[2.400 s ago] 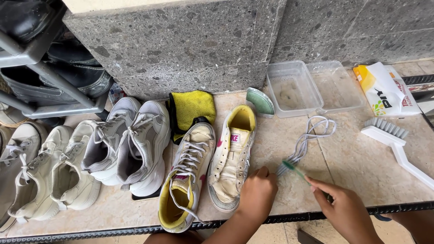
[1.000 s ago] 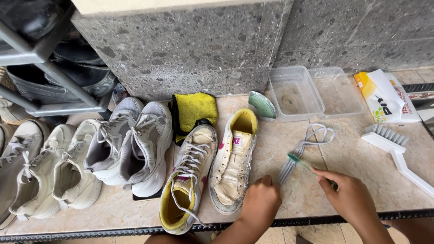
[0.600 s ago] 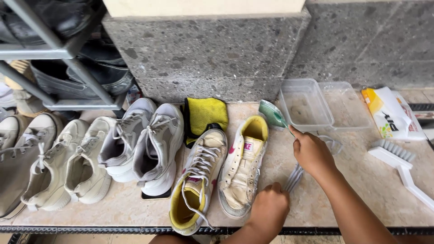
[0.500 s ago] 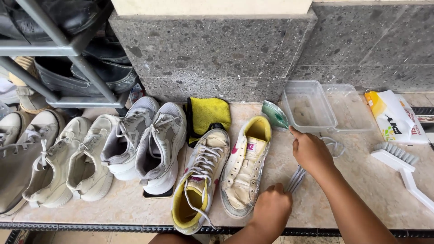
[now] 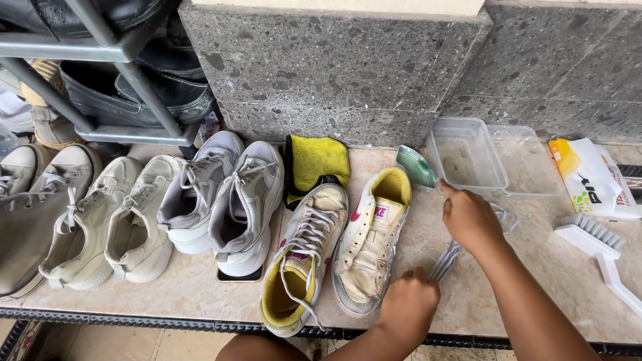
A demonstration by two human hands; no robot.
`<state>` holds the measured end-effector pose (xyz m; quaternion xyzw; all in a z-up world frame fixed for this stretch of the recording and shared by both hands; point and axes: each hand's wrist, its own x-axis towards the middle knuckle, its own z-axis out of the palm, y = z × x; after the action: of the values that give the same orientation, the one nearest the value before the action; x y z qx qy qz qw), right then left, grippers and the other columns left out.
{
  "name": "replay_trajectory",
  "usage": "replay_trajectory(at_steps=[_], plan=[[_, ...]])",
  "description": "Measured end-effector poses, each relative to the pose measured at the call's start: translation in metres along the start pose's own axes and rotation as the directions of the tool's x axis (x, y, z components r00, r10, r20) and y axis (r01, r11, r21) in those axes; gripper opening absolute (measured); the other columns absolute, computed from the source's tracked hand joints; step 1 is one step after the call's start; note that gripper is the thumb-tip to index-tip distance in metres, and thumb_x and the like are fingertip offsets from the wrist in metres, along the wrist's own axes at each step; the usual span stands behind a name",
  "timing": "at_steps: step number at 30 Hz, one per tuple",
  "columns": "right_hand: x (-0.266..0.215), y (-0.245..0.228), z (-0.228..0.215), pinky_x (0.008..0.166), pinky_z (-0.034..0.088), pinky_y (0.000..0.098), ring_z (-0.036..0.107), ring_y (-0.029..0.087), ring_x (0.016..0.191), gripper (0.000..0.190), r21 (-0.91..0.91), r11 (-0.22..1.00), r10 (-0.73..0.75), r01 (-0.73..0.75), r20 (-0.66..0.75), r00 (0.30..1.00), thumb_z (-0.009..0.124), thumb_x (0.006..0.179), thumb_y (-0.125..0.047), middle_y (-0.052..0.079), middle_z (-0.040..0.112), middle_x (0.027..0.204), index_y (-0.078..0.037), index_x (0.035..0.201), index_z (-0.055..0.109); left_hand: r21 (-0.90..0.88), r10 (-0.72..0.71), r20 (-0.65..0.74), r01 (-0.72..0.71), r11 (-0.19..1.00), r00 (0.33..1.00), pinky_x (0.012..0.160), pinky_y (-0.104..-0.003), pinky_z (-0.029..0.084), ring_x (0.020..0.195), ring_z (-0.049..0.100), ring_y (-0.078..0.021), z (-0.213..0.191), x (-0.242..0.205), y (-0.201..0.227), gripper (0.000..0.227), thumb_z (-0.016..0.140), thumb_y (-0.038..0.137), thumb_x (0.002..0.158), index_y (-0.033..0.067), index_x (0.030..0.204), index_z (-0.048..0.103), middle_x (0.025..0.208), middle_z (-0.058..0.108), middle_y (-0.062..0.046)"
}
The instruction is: Cleaning white shoelaces using a toothbrush and cleaning solution on a tiled counter.
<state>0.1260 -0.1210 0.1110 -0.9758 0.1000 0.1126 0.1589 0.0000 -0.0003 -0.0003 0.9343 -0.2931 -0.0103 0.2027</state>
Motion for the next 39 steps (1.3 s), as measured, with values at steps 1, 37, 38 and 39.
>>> replay_trajectory(at_steps=[1, 37, 38, 39], plan=[[0.003, 0.007, 0.004, 0.051, 0.036, 0.0444, 0.049, 0.027, 0.05, 0.056, 0.0, 1.0, 0.001, -0.001, 0.0, 1.0, 0.041, 0.105, -0.015, 0.015, 0.06, 0.058, -0.029, 0.158, 0.045, 0.0, 0.0, 0.001, 0.0, 1.0, 1.0, 0.059, -0.045, 0.06, 0.079, 0.065, -0.0366, -0.003, -0.001, 0.0, 0.027, 0.077, -0.013, 0.067, -0.004, 0.092, 0.074, 0.1, 0.064, -0.023], [-0.051, 0.214, 0.057, 0.081, 0.053, 0.0255, 0.071, 0.006, 0.093, 0.016, 0.445, 0.88, -0.191, 0.168, 0.006, 0.982, 0.08, 0.084, -0.017, -0.003, 0.085, 0.089, -0.008, 0.092, 0.09, 0.085, 0.02, 0.01, -0.021, 0.996, 1.0, 0.056, -0.039, 0.057, 0.077, 0.065, -0.0296, 0.008, -0.01, 0.005, 0.018, 0.074, -0.002, 0.073, 0.0047, 0.089, 0.075, 0.096, 0.065, -0.014], [-0.052, 0.208, 0.051, 0.074, 0.051, 0.0245, 0.071, 0.006, 0.086, 0.018, 0.309, 0.949, -0.083, 0.06, 0.064, 0.994, 0.076, 0.087, -0.026, -0.008, 0.086, 0.092, -0.019, 0.098, 0.089, 0.059, 0.021, -0.008, -0.021, 0.998, 1.0, 0.055, -0.04, 0.056, 0.076, 0.065, -0.0308, 0.01, -0.008, 0.004, 0.018, 0.074, -0.004, 0.072, 0.0035, 0.089, 0.074, 0.095, 0.064, -0.015], [-0.054, 0.203, 0.044, 0.067, 0.049, 0.0236, 0.071, 0.007, 0.08, 0.022, 0.166, 0.985, 0.033, -0.049, 0.101, 0.994, 0.073, 0.091, -0.034, -0.013, 0.087, 0.096, -0.029, 0.104, 0.089, 0.033, 0.022, -0.027, -0.022, 0.999, 0.999, 0.055, -0.041, 0.056, 0.074, 0.065, -0.0321, 0.012, -0.007, 0.003, 0.018, 0.073, -0.005, 0.072, 0.0023, 0.088, 0.074, 0.094, 0.064, -0.016]])
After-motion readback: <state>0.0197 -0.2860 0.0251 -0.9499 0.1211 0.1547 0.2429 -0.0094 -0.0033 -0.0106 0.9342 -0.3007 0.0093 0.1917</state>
